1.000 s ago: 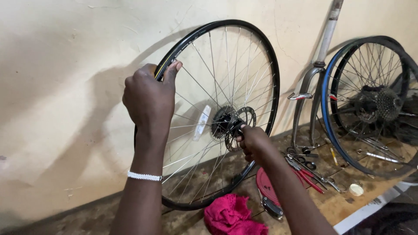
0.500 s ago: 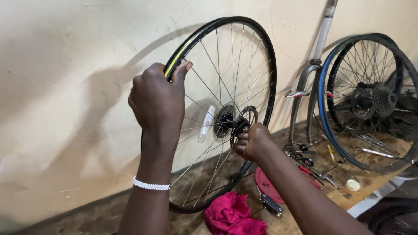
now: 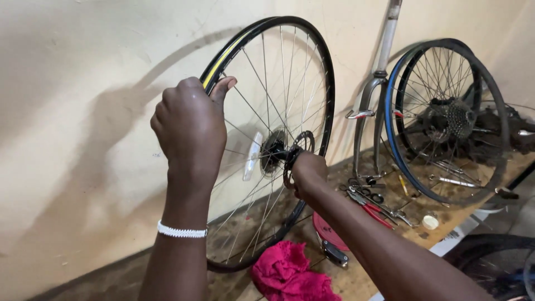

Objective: The person uses a small tool to tighten the axle nuts on a bicycle wheel mounted against a wall. They then rotate the wheel to check its movement and spin the hub. The person continues to adjust the axle nuts and spins the wheel again to verify the repair.

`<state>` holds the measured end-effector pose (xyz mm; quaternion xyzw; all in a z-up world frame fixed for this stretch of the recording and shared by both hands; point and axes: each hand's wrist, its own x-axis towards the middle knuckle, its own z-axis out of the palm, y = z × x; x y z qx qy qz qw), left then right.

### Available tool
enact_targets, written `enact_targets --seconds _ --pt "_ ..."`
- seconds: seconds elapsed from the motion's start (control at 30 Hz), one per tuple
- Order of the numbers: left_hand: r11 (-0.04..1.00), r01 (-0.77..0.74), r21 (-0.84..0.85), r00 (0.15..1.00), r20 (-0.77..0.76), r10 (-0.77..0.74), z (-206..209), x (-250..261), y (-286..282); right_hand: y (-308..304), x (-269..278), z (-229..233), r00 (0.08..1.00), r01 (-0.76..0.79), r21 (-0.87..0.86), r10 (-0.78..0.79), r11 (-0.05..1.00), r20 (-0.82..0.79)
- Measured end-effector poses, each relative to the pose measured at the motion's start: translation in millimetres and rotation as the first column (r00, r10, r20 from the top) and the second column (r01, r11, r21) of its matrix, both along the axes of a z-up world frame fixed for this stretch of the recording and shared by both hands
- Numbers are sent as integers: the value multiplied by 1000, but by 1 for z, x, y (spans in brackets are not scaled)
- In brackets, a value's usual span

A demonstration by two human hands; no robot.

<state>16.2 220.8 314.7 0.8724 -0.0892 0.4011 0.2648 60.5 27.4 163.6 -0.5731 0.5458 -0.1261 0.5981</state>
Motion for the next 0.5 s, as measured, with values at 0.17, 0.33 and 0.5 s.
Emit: enact_targets --seconds 0.17,0.33,0.5 --pt "1000 0 -18 1000 -27 -1 6 -4 -1 7 -41 22 944 -176 55 153 983 293" --pt "1000 -6 -1 999 -54 6 6 -9 -4 -15 -43 44 939 -333 411 258 849 228" --pt "999 -34 10 997 -76 35 8 -11 -6 -12 -46 53 950 -311 574 224 757 219"
